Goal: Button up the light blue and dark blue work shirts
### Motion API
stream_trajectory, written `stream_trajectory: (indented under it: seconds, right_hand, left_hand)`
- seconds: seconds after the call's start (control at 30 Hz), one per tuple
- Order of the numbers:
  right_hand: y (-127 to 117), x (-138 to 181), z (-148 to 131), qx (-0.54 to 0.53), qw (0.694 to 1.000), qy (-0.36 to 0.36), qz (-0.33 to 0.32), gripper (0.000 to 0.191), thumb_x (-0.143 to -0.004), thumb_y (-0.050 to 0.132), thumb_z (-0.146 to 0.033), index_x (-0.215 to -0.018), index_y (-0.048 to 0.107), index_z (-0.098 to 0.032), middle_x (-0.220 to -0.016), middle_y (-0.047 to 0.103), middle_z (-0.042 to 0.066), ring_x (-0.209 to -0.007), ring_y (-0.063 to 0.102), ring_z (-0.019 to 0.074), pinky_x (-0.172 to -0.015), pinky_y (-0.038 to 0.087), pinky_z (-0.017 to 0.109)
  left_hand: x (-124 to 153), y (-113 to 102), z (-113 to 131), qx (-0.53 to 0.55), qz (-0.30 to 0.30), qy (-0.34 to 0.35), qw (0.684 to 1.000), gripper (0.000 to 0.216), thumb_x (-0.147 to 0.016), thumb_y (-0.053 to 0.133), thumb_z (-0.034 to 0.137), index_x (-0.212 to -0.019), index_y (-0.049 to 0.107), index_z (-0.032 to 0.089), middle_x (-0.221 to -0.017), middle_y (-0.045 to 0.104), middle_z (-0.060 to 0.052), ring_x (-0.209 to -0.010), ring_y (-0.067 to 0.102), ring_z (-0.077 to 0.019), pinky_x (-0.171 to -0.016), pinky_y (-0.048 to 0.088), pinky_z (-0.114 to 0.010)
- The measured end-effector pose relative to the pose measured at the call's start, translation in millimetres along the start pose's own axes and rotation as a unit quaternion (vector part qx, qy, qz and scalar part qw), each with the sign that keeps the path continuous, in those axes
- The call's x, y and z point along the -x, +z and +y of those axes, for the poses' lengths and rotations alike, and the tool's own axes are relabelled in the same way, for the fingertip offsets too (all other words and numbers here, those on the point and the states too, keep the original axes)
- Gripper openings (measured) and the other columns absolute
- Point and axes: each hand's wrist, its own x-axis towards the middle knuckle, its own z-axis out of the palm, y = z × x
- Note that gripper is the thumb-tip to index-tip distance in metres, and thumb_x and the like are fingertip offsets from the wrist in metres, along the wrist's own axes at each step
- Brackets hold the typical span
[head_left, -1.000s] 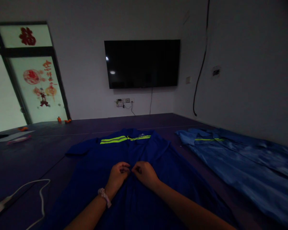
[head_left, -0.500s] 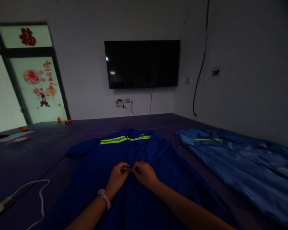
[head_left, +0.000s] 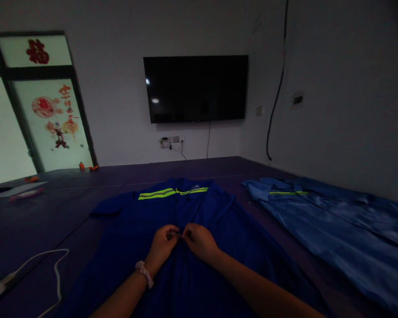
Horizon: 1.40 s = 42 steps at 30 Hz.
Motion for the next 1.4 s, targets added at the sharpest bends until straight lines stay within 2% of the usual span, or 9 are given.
stream_trajectory:
  seconds: [0.2,0.37,0.63,0.9,1.23,1.4]
  right_hand:
    - [1.4,-2.2,2.0,-0.006,1.0,0.004,0.005,0.011,-0.077,0.05,-0.016,-0.08,0.061,-0.019,-0.079,0.065,0.001,-0.073,0.059,0.0134,-0.063,0.037,0.022]
    - [1.3,-2.2,3.0,-0.003,1.0,0.005,0.004,0.011,-0.078,0.051,-0.017,-0.081,0.06,-0.02,-0.079,0.065,0.001,-0.073,0.059,0.0133,-0.063,0.037,0.021]
    - [1.2,-1.5,3.6,-0.012,1.0,0.004,0.006,0.01,-0.078,0.051,-0.018,-0.081,0.06,-0.02,-0.077,0.064,0.001,-0.071,0.059,0.0129,-0.061,0.037,0.021]
    - [2.4,-2.5,2.1,-0.023,1.0,0.012,0.006,0.012,-0.078,0.05,-0.015,-0.081,0.061,-0.02,-0.078,0.064,0.001,-0.072,0.059,0.0128,-0.063,0.038,0.021]
    - [2.2,-2.1,2.8,-0.014,1.0,-0.003,0.006,0.01,-0.079,0.05,-0.017,-0.081,0.06,-0.02,-0.079,0.064,0.001,-0.075,0.058,0.0135,-0.065,0.038,0.022]
    - [1.2,-0.9,2.5,-0.008,1.0,-0.008,0.002,0.01,-0.08,0.05,-0.016,-0.082,0.06,-0.02,-0.081,0.063,0.001,-0.076,0.058,0.0137,-0.066,0.038,0.022]
  left_hand:
    - [-0.6,3.7,0.4,0.007,0.019,-0.02,1.0,0.018,-0.063,0.054,0.017,-0.079,0.063,0.014,-0.062,0.063,-0.001,-0.051,0.054,-0.011,-0.048,0.038,-0.02]
    - [-1.0,7.9,0.4,0.034,0.036,-0.048,0.998,0.022,-0.061,0.053,0.013,-0.081,0.062,0.014,-0.055,0.059,0.002,-0.046,0.051,-0.009,-0.045,0.034,-0.018]
    - [-2.1,8.0,-0.6,0.045,0.024,-0.059,0.997,0.026,-0.061,0.05,0.01,-0.084,0.06,0.014,-0.056,0.059,0.003,-0.045,0.051,-0.0089,-0.045,0.036,-0.019]
    - [-1.4,2.7,-1.7,0.001,0.022,-0.017,1.0,0.018,-0.064,0.054,0.021,-0.078,0.063,0.014,-0.061,0.063,-0.001,-0.055,0.058,-0.0138,-0.05,0.039,-0.021]
    - [-0.6,1.8,0.9,0.051,0.015,-0.056,0.997,0.024,-0.06,0.059,0.023,-0.083,0.061,0.014,-0.059,0.062,0.0,-0.047,0.053,-0.0108,-0.047,0.038,-0.021]
    - [-1.1,4.0,-0.2,0.05,0.012,-0.059,0.997,0.022,-0.061,0.056,0.016,-0.082,0.06,0.014,-0.056,0.06,0.002,-0.044,0.05,-0.0091,-0.044,0.035,-0.019]
